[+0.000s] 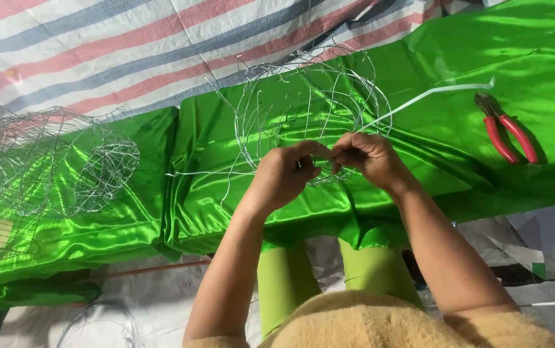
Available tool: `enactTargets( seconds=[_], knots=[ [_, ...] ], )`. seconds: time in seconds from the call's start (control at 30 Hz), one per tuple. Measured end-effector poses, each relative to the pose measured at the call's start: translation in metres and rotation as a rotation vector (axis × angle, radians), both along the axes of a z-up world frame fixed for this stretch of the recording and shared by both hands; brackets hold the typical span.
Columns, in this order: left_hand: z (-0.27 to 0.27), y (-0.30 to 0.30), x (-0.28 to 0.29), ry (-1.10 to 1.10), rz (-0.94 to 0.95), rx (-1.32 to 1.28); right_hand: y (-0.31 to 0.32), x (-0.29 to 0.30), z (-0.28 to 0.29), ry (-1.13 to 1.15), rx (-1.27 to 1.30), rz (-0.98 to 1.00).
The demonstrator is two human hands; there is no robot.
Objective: Manually assembling a wire structure by weaving thin wire components into a frame and using pliers to cut them.
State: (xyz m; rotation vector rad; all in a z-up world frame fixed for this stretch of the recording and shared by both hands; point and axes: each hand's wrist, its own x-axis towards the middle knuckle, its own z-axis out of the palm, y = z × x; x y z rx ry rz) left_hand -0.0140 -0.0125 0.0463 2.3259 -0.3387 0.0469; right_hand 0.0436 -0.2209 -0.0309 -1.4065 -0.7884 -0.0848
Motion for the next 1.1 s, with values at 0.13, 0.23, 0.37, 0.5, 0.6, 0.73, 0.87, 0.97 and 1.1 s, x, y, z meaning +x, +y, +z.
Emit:
enactTargets(
  seconds=[0.13, 0.23, 0.37, 0.5, 0.6, 0.73, 0.87, 0.97, 1.1],
  knots=[
    [0.007, -0.001, -0.001, -0.005, 0.028, 0.008, 0.002, 0.0, -0.001, -0.008, -0.021, -0.029],
    [0.016, -0.002, -0.003, -0.039, -0.007, -0.003, 0.002, 0.003, -0.006, -0.03, -0.035, -0.059],
    [0.019, -0.005, -0.002, -0.056, 0.006, 0.031, 0.007, 0.002, -0.013, -0.088, -0.077, -0.148],
    [-0.001, -0.006, 0.006, -0.054, 0.075, 0.018, -0.009, -0.014, 0.006, -0.157, 0.037, -0.166],
    [-0.009, -0.001, 0.006, -0.046, 0.082, -0.151, -0.088, 0.006, -0.012, 0.159, 0.232, -0.271],
    [0.006, -0.007, -0.001, 0.01, 0.035, -0.275, -0.204, 0.063, -0.067, -0.333, -0.571, -0.997],
    [0.007, -0.008, 0.003, 0.048, 0.042, -0.318, -0.239, 0.081, -0.08, 0.326, -1.249, -1.14],
    [0.009, -0.009, 0.002, 0.099, 0.05, -0.339, -0.248, 0.092, -0.094, 0.361, -1.261, -1.133],
    [0.011, -0.01, 0.003, 0.128, 0.041, -0.371, -0.269, 0.113, -0.113, 0.347, -1.186, -1.125]
  ],
)
